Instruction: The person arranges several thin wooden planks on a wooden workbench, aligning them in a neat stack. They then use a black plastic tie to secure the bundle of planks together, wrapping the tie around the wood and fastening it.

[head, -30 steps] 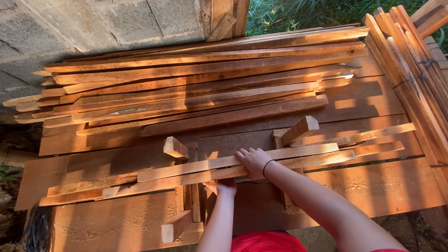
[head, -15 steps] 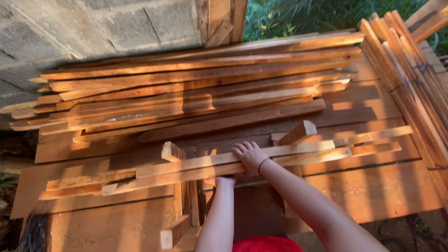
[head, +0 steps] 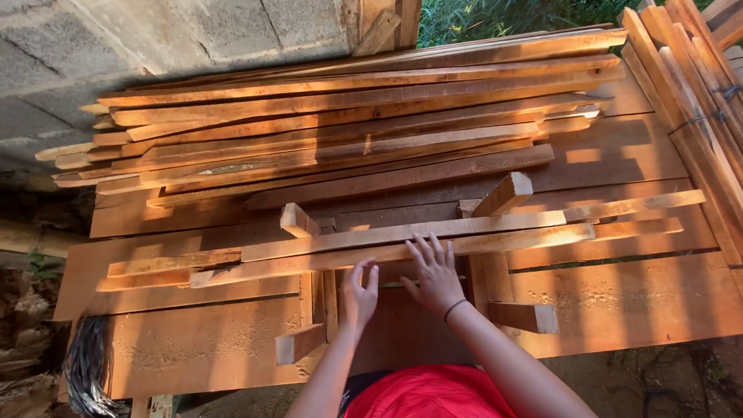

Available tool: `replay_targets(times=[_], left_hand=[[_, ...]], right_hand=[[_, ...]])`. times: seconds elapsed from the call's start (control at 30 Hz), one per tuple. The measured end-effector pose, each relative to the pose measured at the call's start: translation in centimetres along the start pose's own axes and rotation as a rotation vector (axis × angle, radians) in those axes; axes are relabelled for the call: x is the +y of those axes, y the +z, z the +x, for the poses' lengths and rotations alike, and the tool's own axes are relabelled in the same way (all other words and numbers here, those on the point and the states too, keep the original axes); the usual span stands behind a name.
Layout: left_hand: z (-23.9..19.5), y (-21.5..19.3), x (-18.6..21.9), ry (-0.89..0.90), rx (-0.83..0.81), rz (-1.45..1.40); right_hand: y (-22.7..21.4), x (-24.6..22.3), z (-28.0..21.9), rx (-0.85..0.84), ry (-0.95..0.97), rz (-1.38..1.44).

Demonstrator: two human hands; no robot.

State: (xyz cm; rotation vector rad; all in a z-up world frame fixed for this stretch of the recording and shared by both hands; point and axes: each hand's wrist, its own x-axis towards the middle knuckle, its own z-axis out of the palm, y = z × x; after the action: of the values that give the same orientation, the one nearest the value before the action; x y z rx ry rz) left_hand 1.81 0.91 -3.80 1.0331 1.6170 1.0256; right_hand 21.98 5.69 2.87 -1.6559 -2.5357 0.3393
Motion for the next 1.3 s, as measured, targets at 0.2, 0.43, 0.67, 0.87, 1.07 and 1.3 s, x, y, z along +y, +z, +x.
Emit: replay_targets(times=[0.2, 0.43, 0.67, 0.87, 1.07, 1.3], left_hand=[[0.8, -2.1, 4.6, 0.517, 0.104, 1.064], [3.2, -0.4, 1.4, 0.488, 0.219, 1.258], [-1.7, -3.1, 6.0, 0.54, -0.06, 0.977], [-7.6, -4.3, 12.0, 0.502, -0.141, 0.944], [-8.2, -4.2, 12.4, 0.415, -0.172, 0.923], [-5.4, -2.7, 0.7, 0.281, -0.225, 0.943]], right_hand=[[1.5, 2.9, -0.3, 0.139, -0.046, -0.136], [1.1, 3.3, 1.9, 0.193, -0.121, -0.125], [-2.7, 3.0, -4.4, 0.186, -0.196, 0.033], [-8.3, 0.8, -7.7, 0.149, -0.215, 0.088], [-8.3, 0.7, -7.3, -0.021, -0.168, 0.095], [1.5, 1.7, -7.3, -0.039, -0.231, 0.215]])
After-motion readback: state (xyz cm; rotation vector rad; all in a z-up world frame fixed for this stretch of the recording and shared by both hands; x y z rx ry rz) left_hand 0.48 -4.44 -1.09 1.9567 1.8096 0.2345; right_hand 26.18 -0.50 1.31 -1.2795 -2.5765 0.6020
